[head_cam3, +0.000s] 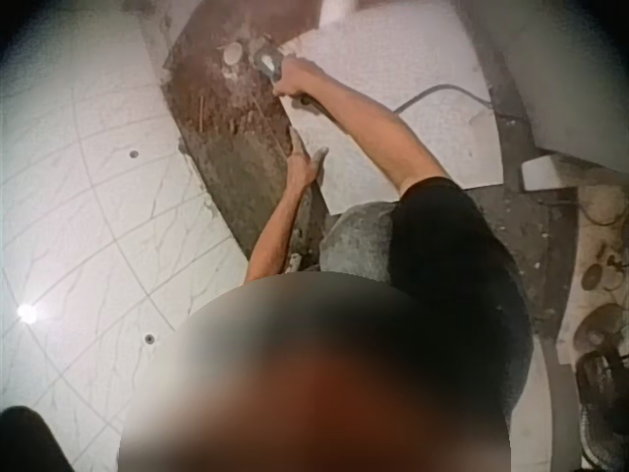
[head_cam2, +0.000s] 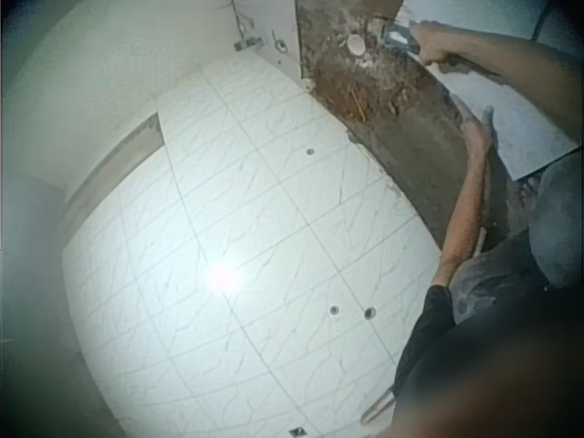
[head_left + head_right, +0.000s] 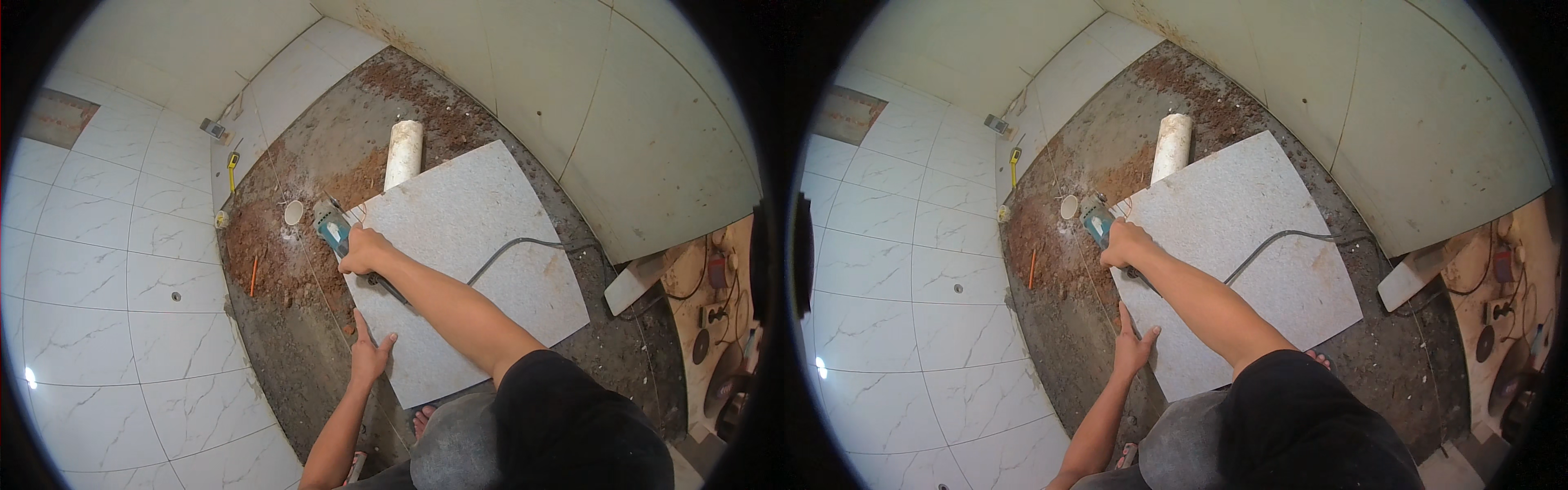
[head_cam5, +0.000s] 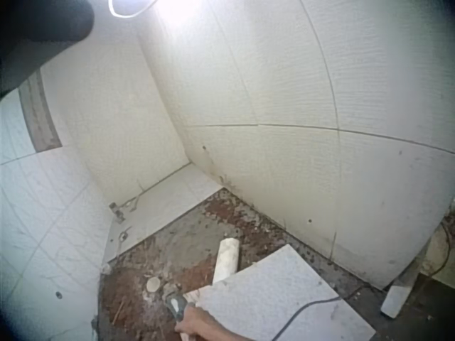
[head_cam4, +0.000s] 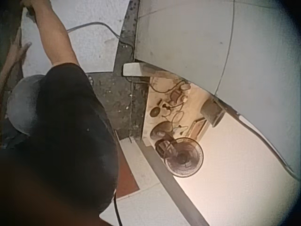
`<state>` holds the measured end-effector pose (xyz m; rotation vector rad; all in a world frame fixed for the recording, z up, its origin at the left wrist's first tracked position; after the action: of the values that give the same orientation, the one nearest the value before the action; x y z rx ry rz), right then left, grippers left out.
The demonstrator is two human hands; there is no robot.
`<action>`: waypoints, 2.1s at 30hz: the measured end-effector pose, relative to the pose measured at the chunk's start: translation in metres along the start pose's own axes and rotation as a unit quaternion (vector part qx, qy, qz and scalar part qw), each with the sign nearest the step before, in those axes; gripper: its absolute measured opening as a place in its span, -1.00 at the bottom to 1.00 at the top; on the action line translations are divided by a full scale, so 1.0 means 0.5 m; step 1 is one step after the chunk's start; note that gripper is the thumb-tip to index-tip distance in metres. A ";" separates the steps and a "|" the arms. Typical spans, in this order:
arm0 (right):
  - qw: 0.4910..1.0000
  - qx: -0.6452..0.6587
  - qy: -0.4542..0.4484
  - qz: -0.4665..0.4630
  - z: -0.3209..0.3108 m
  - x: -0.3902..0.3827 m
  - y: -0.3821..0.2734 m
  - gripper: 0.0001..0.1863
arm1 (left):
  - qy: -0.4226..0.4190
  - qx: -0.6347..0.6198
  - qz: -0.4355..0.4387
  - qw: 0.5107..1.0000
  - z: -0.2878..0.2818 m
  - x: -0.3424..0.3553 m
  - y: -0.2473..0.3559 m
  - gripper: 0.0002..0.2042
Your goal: Using an electric angle grinder to cut and shape a ceramic tile on a renovation floor.
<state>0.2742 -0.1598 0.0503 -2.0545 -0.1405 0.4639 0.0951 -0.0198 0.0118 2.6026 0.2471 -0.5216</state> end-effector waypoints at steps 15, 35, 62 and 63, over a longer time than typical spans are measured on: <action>1.000 -0.002 -0.001 -0.010 -0.005 -0.025 0.005 -0.04 | 0.002 -0.013 0.008 1.000 0.001 0.004 -0.005 0.05; 1.000 -0.005 -0.009 -0.005 -0.001 -0.009 0.011 -0.03 | 0.002 0.002 0.001 1.000 0.004 0.004 -0.004 0.07; 1.000 -0.008 -0.014 -0.004 0.003 -0.018 0.009 -0.05 | 0.015 0.009 0.025 1.000 0.001 0.008 -0.014 0.08; 1.000 -0.005 -0.018 -0.002 0.002 -0.022 0.011 -0.05 | 0.013 0.005 0.026 1.000 0.003 0.008 -0.013 0.08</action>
<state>0.2629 -0.1650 0.0479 -2.0564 -0.1704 0.4991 0.0967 -0.0143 0.0060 2.6189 0.1846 -0.4726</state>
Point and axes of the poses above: each hand's wrist, its own x-axis towards the middle knuckle, its own z-axis out of the palm, y = z × x, the point moved 9 cm from there along x, towards the middle knuckle, and after that the axes turned 9 degrees about -z, right-handed, at the moved point
